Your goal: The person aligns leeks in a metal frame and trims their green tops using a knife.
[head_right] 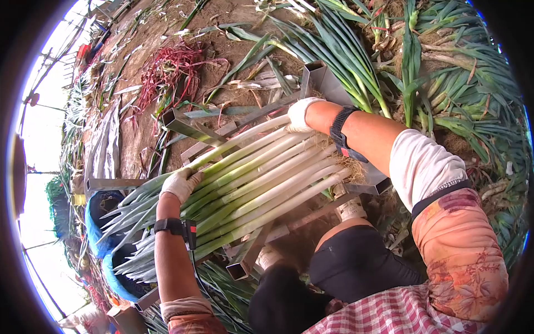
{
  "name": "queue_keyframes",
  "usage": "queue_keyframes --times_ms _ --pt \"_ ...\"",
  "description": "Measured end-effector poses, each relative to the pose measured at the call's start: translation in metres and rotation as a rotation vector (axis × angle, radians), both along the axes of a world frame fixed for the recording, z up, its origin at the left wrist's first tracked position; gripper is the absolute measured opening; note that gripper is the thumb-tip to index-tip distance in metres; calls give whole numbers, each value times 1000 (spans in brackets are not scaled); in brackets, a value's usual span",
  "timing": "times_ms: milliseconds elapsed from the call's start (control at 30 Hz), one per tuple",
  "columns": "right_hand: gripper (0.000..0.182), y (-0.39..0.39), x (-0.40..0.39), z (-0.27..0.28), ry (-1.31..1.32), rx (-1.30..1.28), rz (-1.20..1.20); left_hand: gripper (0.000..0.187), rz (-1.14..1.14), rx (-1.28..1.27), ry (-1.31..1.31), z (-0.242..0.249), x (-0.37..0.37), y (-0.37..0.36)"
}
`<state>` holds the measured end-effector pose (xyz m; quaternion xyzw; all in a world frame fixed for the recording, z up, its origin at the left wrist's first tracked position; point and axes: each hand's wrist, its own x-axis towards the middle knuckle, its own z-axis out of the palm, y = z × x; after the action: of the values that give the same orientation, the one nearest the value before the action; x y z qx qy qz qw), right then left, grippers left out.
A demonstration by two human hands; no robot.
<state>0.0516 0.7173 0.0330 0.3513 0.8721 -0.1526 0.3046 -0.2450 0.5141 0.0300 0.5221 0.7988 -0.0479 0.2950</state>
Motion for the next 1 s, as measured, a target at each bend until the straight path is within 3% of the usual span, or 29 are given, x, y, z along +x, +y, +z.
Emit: queue_keyframes --times_ms 133,267,333,367,400,467,533,667,733,800,833,1000 --pt "53 -9 2 6 36 60 -99 50 53 61 14 6 9 -5" --pt "51 -21 6 1 -3 98 -168 40 33 144 204 6 25 -10" --pt "40 -21 12 -11 159 265 -79 35 -42 159 498 15 40 -10" --pt "29 -26 18 -19 347 406 -185 33 -42 149 480 9 39 -11" --pt "29 -23 18 -18 346 406 -187 33 -44 149 479 -2 36 -15" --pt "31 -12 17 -16 69 351 -62 34 61 303 306 -22 28 -22" --pt "29 -10 17 -13 13 323 -1 35 109 191 263 -14 29 -15" --pt "22 -8 10 -13 88 440 55 38 196 208 494 -9 47 -17" --pt "19 -6 12 -9 -27 284 63 41 232 250 574 -12 45 -27" --pt "20 -6 8 -9 -54 283 65 45 191 320 395 -23 36 -38" --pt "22 -6 6 -9 -81 283 53 46 165 503 654 -33 39 -45" --pt "20 -20 11 -22 25 324 50 38 -110 554 563 -22 58 -64"
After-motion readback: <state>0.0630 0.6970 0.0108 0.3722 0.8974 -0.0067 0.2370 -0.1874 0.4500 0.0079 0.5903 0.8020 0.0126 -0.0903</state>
